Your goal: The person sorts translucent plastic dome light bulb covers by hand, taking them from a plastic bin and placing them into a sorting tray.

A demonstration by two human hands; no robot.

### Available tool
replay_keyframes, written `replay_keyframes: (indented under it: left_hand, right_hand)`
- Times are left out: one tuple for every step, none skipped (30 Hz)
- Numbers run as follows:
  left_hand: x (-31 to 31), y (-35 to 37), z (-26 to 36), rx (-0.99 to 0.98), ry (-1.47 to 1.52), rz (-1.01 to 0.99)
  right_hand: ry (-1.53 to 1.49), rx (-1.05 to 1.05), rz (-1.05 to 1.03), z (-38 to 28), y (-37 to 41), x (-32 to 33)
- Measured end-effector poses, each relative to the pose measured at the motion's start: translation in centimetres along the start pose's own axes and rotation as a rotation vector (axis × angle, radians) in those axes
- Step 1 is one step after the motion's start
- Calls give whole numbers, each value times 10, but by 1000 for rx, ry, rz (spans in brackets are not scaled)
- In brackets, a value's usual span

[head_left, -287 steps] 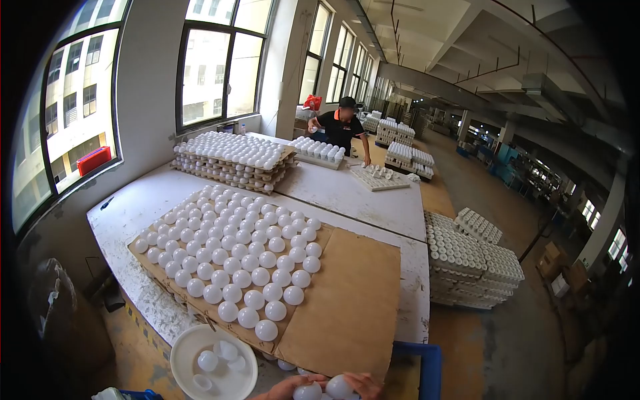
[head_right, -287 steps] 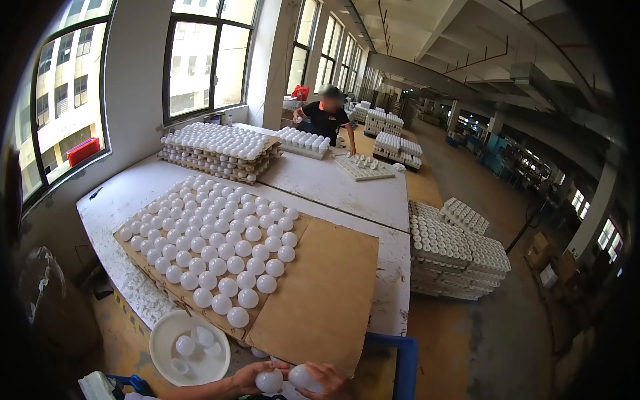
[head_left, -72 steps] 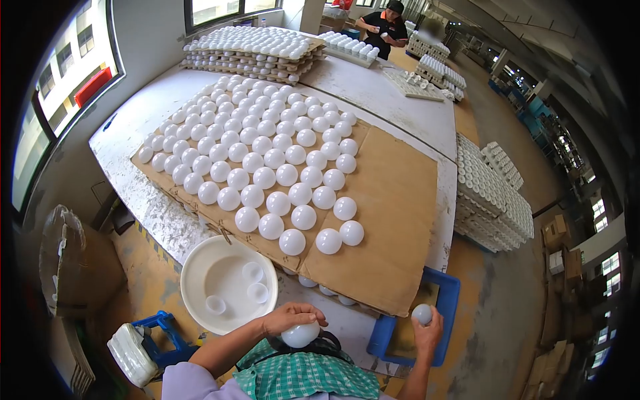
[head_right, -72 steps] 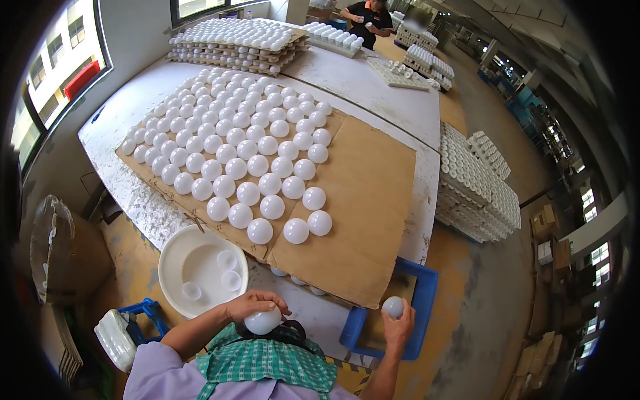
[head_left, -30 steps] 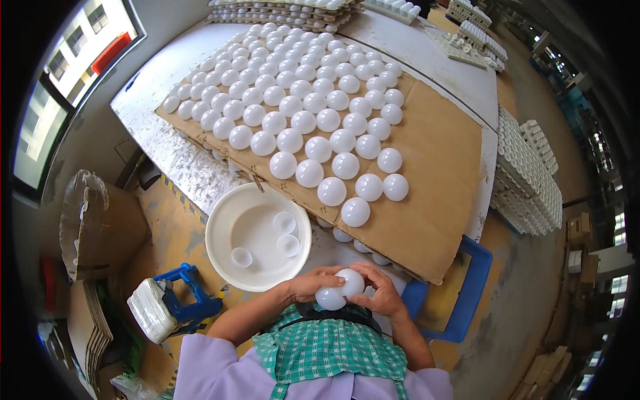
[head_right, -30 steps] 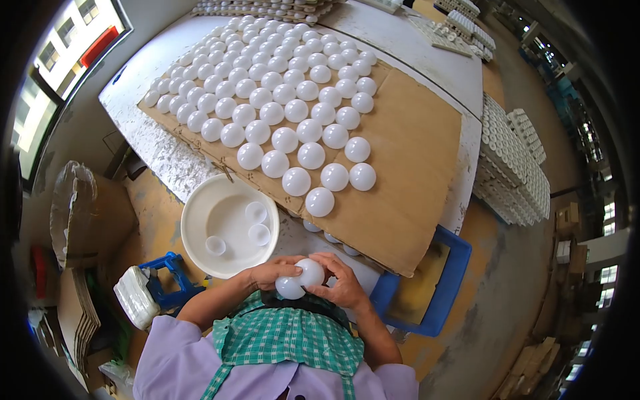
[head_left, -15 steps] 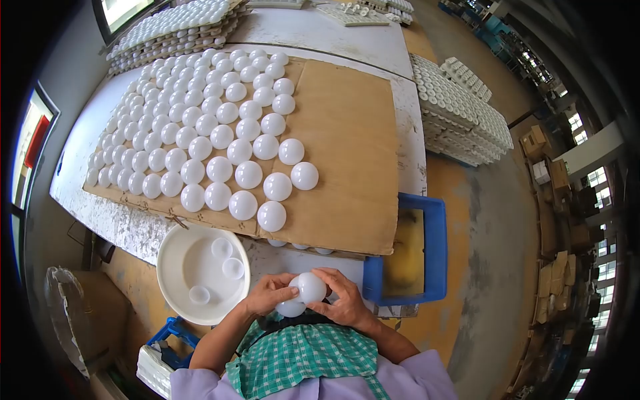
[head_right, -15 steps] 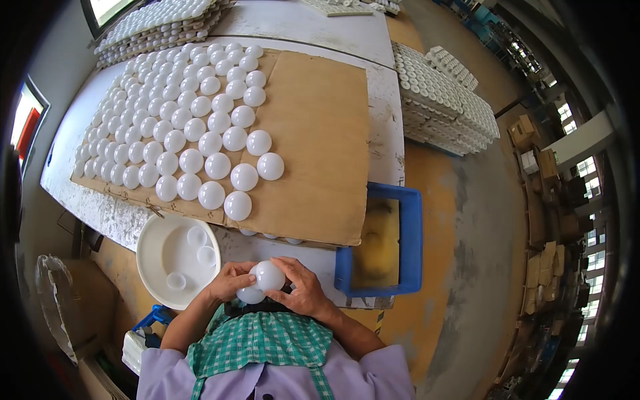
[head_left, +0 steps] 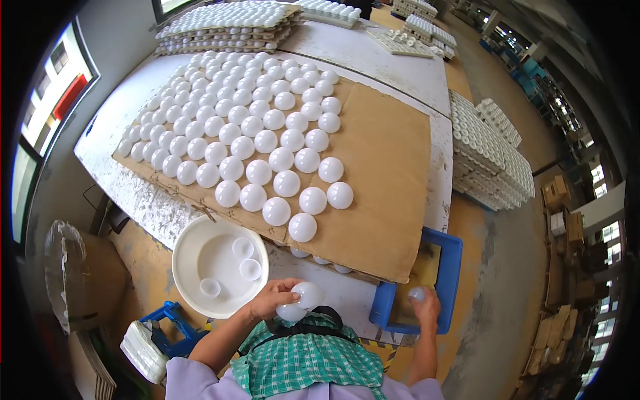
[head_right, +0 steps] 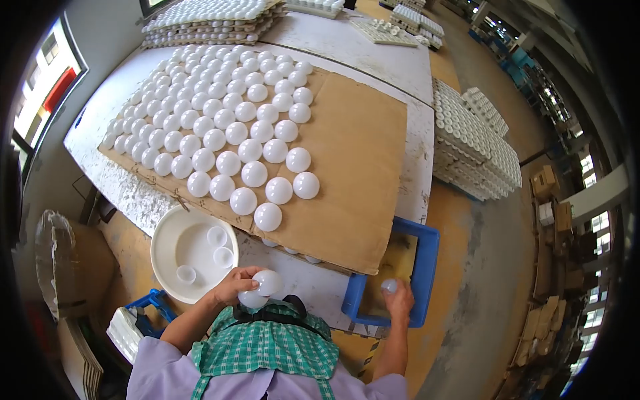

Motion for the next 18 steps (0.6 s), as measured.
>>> replay_keyframes:
  left_hand:
    - [4, 3, -1, -14, 6, 16]
    - [12, 4, -1, -35, 74, 36]
    - [19, 6, -2, -50, 142, 56]
    - [23, 7, -4, -57, 142, 68]
    - [26, 6, -7, -50, 155, 78]
    - [27, 6, -10, -45, 169, 84]
    - [26, 7, -13, -58, 151, 108]
    - [26, 8, -14, -71, 155, 112]
    - [26, 9, -14, -81, 125, 102]
    - [27, 11, -13, -92, 98, 95]
    - [27, 15, -11, -115, 111, 100]
    - [29, 18, -10, -130, 122, 119]
    - [33, 21, -10, -156, 137, 170]
    - [37, 26, -9, -183, 156, 230]
    - [34, 32, -4, -166, 197, 262]
    - [38, 32, -6, -185, 212, 293]
    - [41, 27, -11, -158, 200, 236]
    - [40, 24, -15, -123, 184, 173]
  right_hand:
    - [-140, -65, 151, -2, 2, 31]
    - [-287, -132, 302, -6, 2, 62]
    - [-293, -117, 295, -22, 0, 88]
    - [-474, -9, 375, -47, -1, 116]
    - [-656, 98, 457, -75, -3, 141]
    - [-735, 318, 463, -112, -4, 157]
    - [-627, 517, 468, -141, -9, 157]
    - [-545, 609, 449, -173, -11, 157]
    - [-477, 715, 469, -200, -15, 156]
    - [-478, 734, 468, -218, -21, 152]
    - [-409, 741, 470, -235, -27, 147]
    - [-342, 751, 468, -248, -28, 144]
    - [-392, 751, 408, -254, -22, 150]
    - [-403, 791, 389, -258, -14, 154]
    - [-452, 823, 410, -258, -3, 157]
    - [-501, 849, 433, -259, 9, 160]
    - [-621, 973, 157, -263, 24, 156]
    - [-628, 989, 139, -269, 34, 155]
Point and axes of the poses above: each hand's wrist, its own y-axis away from the middle knuckle, its own x-axis out of the back of the hand, z = x × y, the point moved 4 cm from there along -y, towards the middle knuckle, and after that the axes turned 12 degrees about y, right-handed, at the moved point
